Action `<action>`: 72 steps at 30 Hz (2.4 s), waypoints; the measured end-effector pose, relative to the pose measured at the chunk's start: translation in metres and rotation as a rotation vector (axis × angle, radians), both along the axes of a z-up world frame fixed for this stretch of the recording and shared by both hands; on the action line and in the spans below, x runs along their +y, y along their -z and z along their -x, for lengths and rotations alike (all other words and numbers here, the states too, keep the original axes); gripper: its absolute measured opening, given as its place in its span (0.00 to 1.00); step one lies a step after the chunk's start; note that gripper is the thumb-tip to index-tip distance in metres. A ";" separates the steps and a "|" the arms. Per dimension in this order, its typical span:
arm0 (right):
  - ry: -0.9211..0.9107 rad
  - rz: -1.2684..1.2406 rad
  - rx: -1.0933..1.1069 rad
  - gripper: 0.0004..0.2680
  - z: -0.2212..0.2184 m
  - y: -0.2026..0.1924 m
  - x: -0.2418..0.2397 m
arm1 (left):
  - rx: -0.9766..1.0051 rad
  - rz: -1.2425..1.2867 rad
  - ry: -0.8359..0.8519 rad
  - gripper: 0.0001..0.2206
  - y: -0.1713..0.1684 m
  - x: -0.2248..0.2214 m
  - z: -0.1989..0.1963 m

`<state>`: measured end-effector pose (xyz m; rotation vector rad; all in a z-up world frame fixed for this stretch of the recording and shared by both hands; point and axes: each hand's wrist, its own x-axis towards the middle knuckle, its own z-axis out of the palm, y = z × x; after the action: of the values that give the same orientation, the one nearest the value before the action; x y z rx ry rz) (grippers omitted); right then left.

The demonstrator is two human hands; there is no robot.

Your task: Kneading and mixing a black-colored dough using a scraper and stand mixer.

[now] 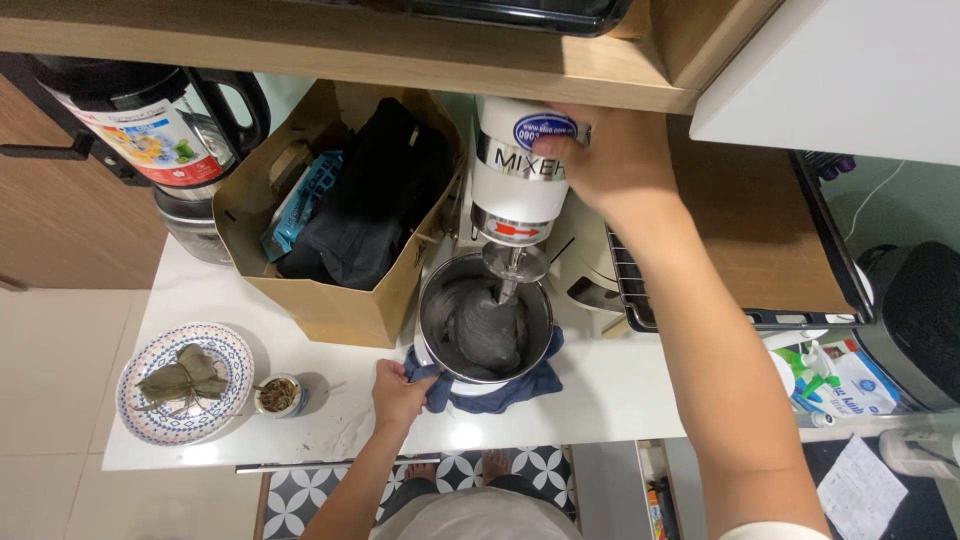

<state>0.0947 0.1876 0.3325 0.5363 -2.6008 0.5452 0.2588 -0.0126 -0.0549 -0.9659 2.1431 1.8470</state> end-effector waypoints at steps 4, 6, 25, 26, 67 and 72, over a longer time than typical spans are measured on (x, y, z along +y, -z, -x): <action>0.035 0.047 -0.157 0.19 0.006 -0.013 -0.001 | 0.002 0.042 0.007 0.30 0.000 0.002 0.002; 0.028 0.039 -0.170 0.19 0.004 -0.008 -0.002 | 0.027 0.070 0.001 0.29 0.004 0.002 -0.004; -0.285 -0.039 -0.180 0.21 -0.178 0.129 -0.017 | 0.951 0.859 0.581 0.23 -0.186 0.010 -0.006; -0.291 -0.044 -0.181 0.21 -0.175 0.140 -0.014 | 0.949 0.858 0.573 0.23 -0.181 0.010 -0.003; -0.086 0.088 0.170 0.17 -0.100 0.034 0.001 | 0.638 0.545 0.346 0.45 0.001 0.001 -0.033; -0.092 0.062 0.154 0.18 -0.097 0.027 -0.002 | 0.443 0.013 0.214 0.33 0.061 -0.012 -0.021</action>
<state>0.1918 0.1852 0.3055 0.6540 -2.4157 0.5881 0.2796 -0.0244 -0.1160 -0.3245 2.3804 2.0859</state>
